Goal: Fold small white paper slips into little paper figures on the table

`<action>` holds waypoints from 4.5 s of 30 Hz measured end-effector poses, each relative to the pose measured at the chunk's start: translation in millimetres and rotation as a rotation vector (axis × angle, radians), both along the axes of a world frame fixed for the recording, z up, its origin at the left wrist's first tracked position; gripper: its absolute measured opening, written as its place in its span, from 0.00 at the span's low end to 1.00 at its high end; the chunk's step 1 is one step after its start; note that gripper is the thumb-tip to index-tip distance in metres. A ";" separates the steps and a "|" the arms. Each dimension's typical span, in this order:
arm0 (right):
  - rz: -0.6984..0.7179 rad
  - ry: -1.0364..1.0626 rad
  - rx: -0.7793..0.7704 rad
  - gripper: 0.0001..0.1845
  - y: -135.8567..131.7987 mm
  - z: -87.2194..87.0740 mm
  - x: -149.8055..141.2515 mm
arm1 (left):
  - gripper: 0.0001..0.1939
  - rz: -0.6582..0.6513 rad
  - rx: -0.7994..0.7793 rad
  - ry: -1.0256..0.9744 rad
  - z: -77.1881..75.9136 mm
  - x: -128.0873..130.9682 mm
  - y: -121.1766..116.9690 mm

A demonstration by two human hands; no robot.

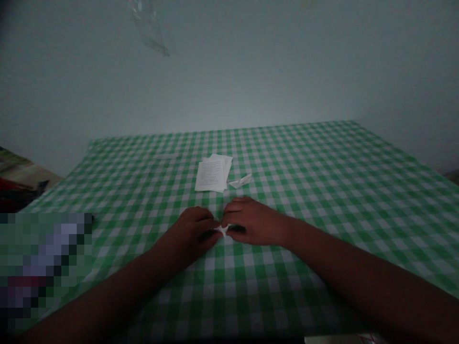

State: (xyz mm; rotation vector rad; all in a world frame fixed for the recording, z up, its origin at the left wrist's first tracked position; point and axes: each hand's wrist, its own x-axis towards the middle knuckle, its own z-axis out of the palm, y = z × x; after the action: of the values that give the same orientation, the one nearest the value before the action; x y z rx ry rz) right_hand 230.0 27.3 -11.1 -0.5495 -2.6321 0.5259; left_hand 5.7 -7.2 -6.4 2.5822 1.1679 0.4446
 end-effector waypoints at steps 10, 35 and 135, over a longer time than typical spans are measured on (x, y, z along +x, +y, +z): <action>-0.037 -0.157 0.179 0.10 -8.6 4.0 -2.9 | 0.04 0.031 -0.124 -0.114 1.3 0.8 2.6; -0.107 -0.256 0.098 0.10 -23.0 26.9 0.4 | 0.07 -0.113 0.098 0.252 15.6 6.2 -22.4; -0.541 -0.056 -0.018 0.04 -0.1 10.3 4.2 | 0.25 -0.208 -0.054 0.218 28.5 8.1 -33.1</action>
State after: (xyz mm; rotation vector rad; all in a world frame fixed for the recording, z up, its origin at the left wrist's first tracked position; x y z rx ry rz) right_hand 234.2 27.2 -0.9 -1.2422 -2.3796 0.3628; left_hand 13.9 -40.3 22.1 2.7191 0.9444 0.0877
